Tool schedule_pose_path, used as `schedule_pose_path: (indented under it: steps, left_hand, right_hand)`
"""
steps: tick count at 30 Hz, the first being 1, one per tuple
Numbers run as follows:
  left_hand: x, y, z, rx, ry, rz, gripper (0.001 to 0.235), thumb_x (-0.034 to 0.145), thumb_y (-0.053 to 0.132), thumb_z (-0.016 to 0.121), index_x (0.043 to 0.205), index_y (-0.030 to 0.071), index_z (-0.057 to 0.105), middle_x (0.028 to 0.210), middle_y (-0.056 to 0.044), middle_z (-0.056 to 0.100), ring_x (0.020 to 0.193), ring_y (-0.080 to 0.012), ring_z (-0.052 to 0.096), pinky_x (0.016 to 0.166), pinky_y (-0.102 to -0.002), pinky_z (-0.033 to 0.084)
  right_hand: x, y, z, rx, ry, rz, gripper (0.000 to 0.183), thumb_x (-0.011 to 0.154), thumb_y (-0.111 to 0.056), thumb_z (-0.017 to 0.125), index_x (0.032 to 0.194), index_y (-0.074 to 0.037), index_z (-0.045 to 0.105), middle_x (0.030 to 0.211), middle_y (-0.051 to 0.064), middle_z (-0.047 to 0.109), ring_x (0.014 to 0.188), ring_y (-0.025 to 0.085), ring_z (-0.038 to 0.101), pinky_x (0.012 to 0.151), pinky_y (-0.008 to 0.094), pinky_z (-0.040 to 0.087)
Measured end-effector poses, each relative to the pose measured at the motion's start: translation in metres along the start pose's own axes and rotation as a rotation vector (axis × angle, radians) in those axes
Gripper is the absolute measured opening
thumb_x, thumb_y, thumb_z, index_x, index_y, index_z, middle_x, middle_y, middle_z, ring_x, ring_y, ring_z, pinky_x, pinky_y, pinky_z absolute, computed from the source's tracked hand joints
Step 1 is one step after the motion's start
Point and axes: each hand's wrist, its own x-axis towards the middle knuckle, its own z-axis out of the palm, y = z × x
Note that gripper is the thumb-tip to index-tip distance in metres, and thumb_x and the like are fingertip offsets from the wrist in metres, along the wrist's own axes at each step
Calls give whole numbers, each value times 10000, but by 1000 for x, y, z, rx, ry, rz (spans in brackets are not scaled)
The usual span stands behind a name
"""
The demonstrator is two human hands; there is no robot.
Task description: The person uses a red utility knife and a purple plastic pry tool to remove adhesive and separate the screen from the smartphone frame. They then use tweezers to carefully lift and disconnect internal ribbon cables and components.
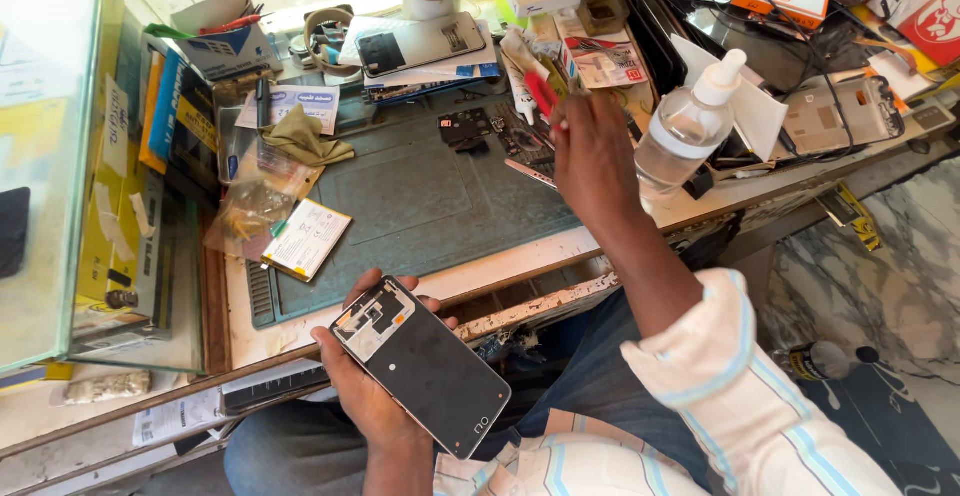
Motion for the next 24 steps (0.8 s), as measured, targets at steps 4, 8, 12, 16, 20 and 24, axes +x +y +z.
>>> schedule_pose_path:
  steps: [4, 8, 12, 16, 20, 24]
  left_hand:
    - [-1, 5, 0, 9, 2, 12, 721, 1070, 639, 329, 1463, 50, 470, 1265, -227, 609, 1047, -343, 685, 847, -533, 608]
    - [1, 10, 2, -2, -16, 60, 724, 1066, 646, 377, 1476, 54, 460, 1281, -230, 602, 1061, -342, 678, 867, -524, 601]
    - [4, 13, 12, 63, 66, 204, 795, 981, 706, 420, 1499, 103, 426, 1299, -178, 578, 1096, -314, 660, 909, -521, 600]
    - [7, 17, 25, 196, 105, 326, 856, 934, 735, 455, 1523, 118, 381, 1336, -159, 540, 1171, -307, 626, 985, -519, 576]
    - [1, 15, 33, 237, 15, 350, 854, 954, 707, 521, 1547, 119, 344, 1382, -146, 501, 1249, -292, 575, 1076, -533, 536]
    - [-4, 11, 33, 264, -66, 370, 909, 938, 651, 630, 1575, 86, 311, 1436, -156, 483, 1310, -322, 553, 1128, -549, 500]
  right_hand:
    - [18, -1, 8, -84, 35, 71, 208, 920, -6, 738, 1074, -35, 601, 1118, 174, 524, 1101, 376, 547, 921, 496, 449]
    - [-2, -23, -16, 157, -3, -70, 234, 965, -144, 765, 1133, -41, 638, 1136, 164, 612, 1086, 325, 625, 895, 449, 500]
    - [-60, -71, -47, 639, -397, 238, 370, 958, -342, 704, 1232, -95, 678, 1173, 74, 736, 946, 142, 715, 788, 324, 594]
    - [-95, -105, -67, 988, -676, 300, 769, 847, -491, 771, 1463, -96, 535, 1378, 101, 622, 1063, 176, 686, 836, 335, 642]
    - [-95, -112, -77, 990, -827, 197, 1095, 727, -531, 841, 1592, -84, 340, 1509, 130, 499, 1247, 224, 609, 894, 358, 603]
    - [-95, -111, -75, 967, -822, 270, 1069, 751, -481, 861, 1606, -70, 368, 1511, 150, 514, 1324, 230, 580, 1000, 373, 570]
